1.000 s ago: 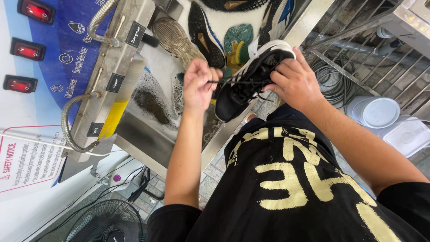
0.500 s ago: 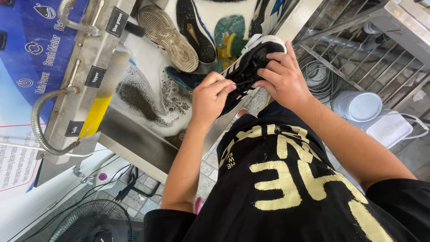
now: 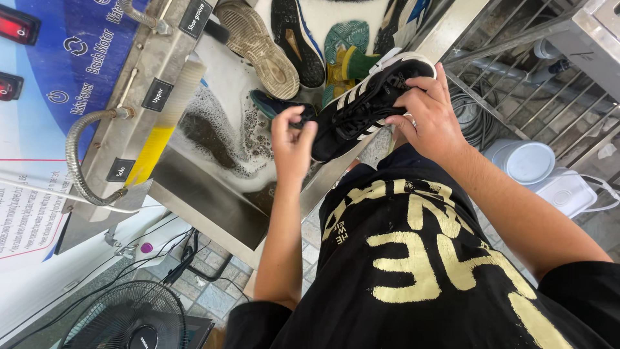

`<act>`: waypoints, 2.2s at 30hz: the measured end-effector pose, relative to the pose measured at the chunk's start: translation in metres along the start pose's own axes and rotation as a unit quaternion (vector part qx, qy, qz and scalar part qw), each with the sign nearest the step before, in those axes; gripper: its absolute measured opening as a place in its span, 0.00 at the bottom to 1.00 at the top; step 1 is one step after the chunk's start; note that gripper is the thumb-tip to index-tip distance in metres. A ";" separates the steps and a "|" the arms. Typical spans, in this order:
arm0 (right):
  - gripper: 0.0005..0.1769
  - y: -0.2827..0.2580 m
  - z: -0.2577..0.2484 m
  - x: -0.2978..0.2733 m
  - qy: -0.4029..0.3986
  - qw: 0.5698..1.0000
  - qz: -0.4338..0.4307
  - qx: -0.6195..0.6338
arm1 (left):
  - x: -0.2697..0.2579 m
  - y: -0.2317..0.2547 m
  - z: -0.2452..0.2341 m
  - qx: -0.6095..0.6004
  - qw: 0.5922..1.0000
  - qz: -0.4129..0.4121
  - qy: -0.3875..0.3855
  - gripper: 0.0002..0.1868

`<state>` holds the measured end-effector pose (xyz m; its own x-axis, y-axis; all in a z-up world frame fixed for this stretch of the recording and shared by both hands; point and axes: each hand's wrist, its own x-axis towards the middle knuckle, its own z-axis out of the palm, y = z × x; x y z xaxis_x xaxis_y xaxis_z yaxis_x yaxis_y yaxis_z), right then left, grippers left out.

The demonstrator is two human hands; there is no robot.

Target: The person cleans a pair of black sneakers by holding them against a rotating brush with soap and water, then rinses them under a faucet and begins to relace one of the shoes.

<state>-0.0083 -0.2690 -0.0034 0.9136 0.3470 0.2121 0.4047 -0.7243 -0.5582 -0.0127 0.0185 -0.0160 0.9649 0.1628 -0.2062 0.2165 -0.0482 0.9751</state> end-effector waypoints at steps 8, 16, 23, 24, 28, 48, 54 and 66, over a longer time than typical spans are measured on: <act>0.16 -0.004 0.011 0.001 0.012 0.999 0.019 0.046 | -0.001 0.049 0.067 0.270 0.895 0.336 -0.117 0.10; 0.14 -0.002 0.010 -0.004 0.027 0.996 0.038 0.073 | -0.006 0.039 0.030 0.259 0.876 0.396 -0.095 0.04; 0.13 -0.010 0.003 0.000 0.012 0.997 0.035 0.065 | 0.002 0.039 0.026 0.315 0.914 0.254 0.012 0.10; 0.14 -0.011 0.002 0.000 0.007 0.997 0.037 0.062 | 0.002 0.040 0.036 0.272 0.917 0.288 -0.059 0.09; 0.14 -0.010 0.000 0.000 -0.001 0.997 0.039 0.068 | 0.013 0.045 0.062 0.247 0.908 0.323 -0.098 0.15; 0.22 -0.001 0.005 0.009 0.021 0.999 -0.020 -0.017 | 0.056 0.045 0.051 0.373 0.746 0.472 -0.286 0.08; 0.19 0.003 0.004 0.006 -0.004 0.998 -0.006 -0.056 | 0.064 0.031 0.048 0.334 0.755 0.426 -0.370 0.08; 0.18 -0.005 0.007 0.008 0.010 0.997 -0.023 -0.070 | 0.060 0.028 0.034 0.156 0.862 0.245 -0.414 0.12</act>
<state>-0.0034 -0.2582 -0.0048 0.8942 0.3705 0.2514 0.4461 -0.7851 -0.4297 0.0565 -0.0070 -0.0042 0.6988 -0.7067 0.1108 -0.3436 -0.1957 0.9185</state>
